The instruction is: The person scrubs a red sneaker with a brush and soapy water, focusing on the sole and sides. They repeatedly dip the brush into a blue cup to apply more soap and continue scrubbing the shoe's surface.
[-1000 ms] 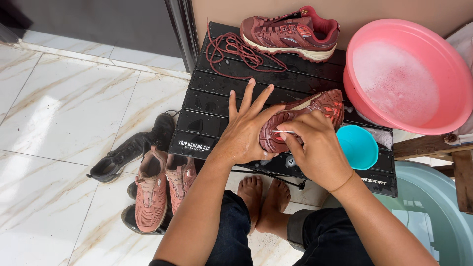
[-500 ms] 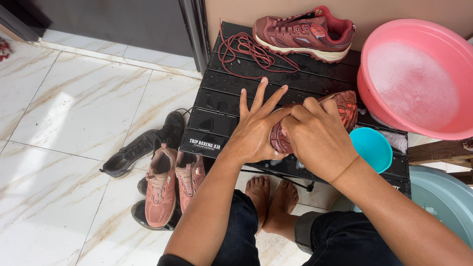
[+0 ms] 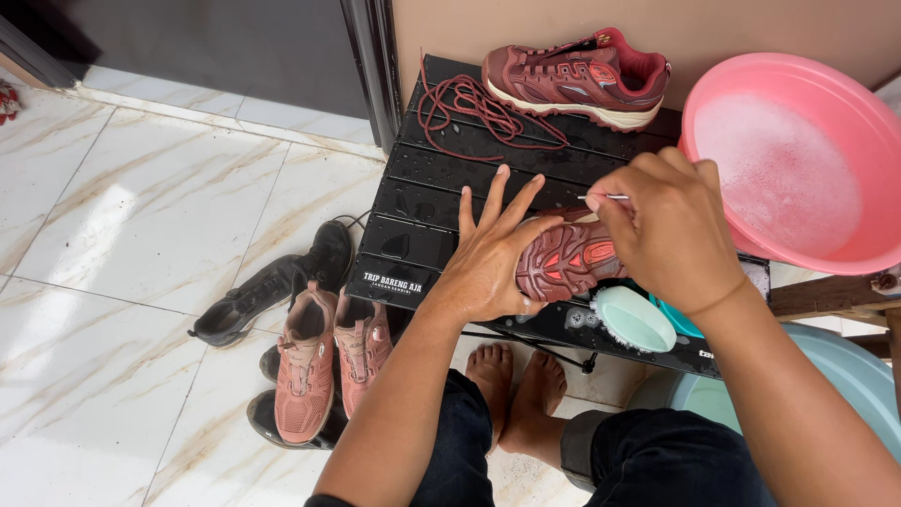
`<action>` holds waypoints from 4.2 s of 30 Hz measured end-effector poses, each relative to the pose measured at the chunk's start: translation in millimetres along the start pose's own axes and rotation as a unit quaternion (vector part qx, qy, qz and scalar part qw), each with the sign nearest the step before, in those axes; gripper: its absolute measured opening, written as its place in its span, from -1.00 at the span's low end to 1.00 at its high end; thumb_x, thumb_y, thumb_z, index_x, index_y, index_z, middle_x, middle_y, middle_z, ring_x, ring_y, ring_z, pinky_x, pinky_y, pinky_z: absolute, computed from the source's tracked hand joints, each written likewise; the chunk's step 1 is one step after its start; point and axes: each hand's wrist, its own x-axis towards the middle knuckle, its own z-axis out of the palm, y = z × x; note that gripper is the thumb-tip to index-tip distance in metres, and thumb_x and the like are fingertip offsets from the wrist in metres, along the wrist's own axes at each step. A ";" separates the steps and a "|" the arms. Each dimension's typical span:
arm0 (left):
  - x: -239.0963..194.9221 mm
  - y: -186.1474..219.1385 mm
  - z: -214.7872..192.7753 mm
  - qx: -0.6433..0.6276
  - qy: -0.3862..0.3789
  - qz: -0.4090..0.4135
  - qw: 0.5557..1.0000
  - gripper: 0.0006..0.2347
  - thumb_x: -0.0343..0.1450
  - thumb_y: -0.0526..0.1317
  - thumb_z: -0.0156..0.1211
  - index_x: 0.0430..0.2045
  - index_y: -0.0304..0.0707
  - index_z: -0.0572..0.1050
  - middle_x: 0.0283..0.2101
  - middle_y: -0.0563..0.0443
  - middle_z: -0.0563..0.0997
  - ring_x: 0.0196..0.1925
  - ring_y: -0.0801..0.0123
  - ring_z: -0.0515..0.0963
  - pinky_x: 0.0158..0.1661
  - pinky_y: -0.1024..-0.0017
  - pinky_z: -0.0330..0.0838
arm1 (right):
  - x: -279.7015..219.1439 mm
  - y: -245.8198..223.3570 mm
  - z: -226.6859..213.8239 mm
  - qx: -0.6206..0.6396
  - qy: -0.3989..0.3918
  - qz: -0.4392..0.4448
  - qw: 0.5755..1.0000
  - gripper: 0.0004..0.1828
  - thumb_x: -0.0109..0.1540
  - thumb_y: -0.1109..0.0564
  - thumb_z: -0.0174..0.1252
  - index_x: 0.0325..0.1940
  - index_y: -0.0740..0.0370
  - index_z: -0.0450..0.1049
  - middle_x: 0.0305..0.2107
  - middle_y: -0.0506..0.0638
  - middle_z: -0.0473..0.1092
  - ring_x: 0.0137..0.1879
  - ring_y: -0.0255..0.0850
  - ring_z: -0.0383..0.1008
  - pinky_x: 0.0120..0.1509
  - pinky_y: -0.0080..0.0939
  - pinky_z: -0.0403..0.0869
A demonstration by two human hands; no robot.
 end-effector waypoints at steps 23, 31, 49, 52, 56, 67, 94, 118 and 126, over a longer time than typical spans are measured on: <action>3.4 8.2 -3.1 -0.055 0.007 -0.017 0.998 -0.08 0.00 -0.06 0.79 0.38 -0.08 0.50 0.75 -0.17 0.09 0.79 -0.37 -0.29 0.53 -0.68 -0.55 | -40.7 -44.3 25.6 -0.007 -0.041 0.005 0.999 -0.88 0.47 0.04 0.19 -0.13 -0.08 0.62 -0.29 -0.14 0.51 0.10 -0.11 0.48 0.48 0.26 0.15; 6.2 10.3 -7.6 -0.055 0.038 -0.008 0.998 -0.14 -0.04 -0.03 0.79 0.25 -0.16 0.62 0.73 -0.15 0.14 0.79 -0.35 -0.30 0.54 -0.69 -0.60 | -34.7 -51.1 31.1 -0.075 -0.051 -0.018 0.996 -0.89 0.46 0.09 0.21 -0.13 -0.01 0.62 -0.29 -0.10 0.48 0.11 -0.08 0.43 0.35 0.24 0.19; 5.9 10.4 -8.5 -0.042 0.038 -0.014 0.998 -0.12 -0.06 -0.02 0.76 0.27 -0.14 0.63 0.73 -0.13 0.14 0.79 -0.38 -0.31 0.53 -0.73 -0.58 | -23.1 -38.8 21.8 -0.073 -0.054 0.029 0.995 -0.94 0.33 0.02 0.38 -0.12 -0.11 0.68 -0.29 -0.19 0.55 0.14 -0.10 0.44 0.40 0.25 0.16; 5.7 10.6 -8.0 -0.042 0.032 -0.009 0.999 -0.11 -0.06 -0.01 0.76 0.28 -0.14 0.62 0.73 -0.14 0.13 0.79 -0.38 -0.32 0.53 -0.74 -0.58 | -23.9 -30.6 24.8 -0.069 -0.049 0.034 0.996 -0.96 0.31 0.01 0.40 -0.16 -0.10 0.68 -0.32 -0.18 0.54 0.11 -0.10 0.43 0.40 0.24 0.17; 1.3 14.5 -8.6 -0.040 0.029 -0.003 0.999 -0.12 -0.05 -0.01 0.75 0.27 -0.13 0.62 0.72 -0.13 0.16 0.80 -0.37 -0.30 0.53 -0.73 -0.57 | -19.8 1.2 33.9 -0.105 -0.025 0.043 0.993 -0.96 0.33 0.01 0.41 -0.18 -0.12 0.66 -0.32 -0.18 0.51 0.12 -0.11 0.44 0.46 0.21 0.17; 2.2 17.3 -10.2 -0.044 0.013 -0.004 0.999 -0.12 -0.06 -0.05 0.73 0.29 -0.13 0.60 0.72 -0.16 0.17 0.78 -0.41 -0.28 0.52 -0.72 -0.56 | -22.8 -14.9 10.3 -0.005 -0.077 -0.022 0.997 -0.93 0.31 0.08 0.35 -0.22 -0.09 0.58 -0.32 -0.21 0.47 0.11 -0.12 0.42 0.38 0.15 0.22; 0.5 0.5 -1.9 0.041 0.015 0.020 0.999 -0.03 -0.01 0.17 0.86 0.38 0.11 0.52 0.73 -0.10 0.08 0.79 -0.37 -0.25 0.50 -0.77 -0.36 | -28.9 -18.2 15.4 -0.118 -0.072 -0.114 0.984 -0.77 0.42 -0.11 0.19 -0.26 -0.07 0.56 -0.30 -0.17 0.49 0.02 0.06 0.41 0.12 0.24 0.32; 2.4 -0.2 -2.6 0.060 0.020 0.015 0.998 0.04 -0.15 0.14 0.87 0.35 0.07 0.54 0.67 -0.07 0.22 0.77 -0.33 -0.21 0.48 -0.78 -0.34 | -3.9 28.0 11.2 -0.104 -0.016 -0.018 0.994 -0.97 0.40 0.08 0.31 -0.13 -0.08 0.63 -0.26 -0.14 0.48 0.06 0.08 0.38 0.11 0.18 0.24; 2.1 3.1 -5.8 0.038 0.021 0.016 0.999 -0.11 0.03 0.17 0.80 0.33 0.09 0.55 0.67 -0.08 0.23 0.78 -0.32 -0.19 0.48 -0.76 -0.33 | -6.7 5.7 25.5 -0.123 -0.085 -0.072 0.986 -0.83 0.40 -0.12 0.25 -0.20 -0.12 0.63 -0.32 -0.20 0.50 0.01 0.04 0.38 0.05 0.18 0.27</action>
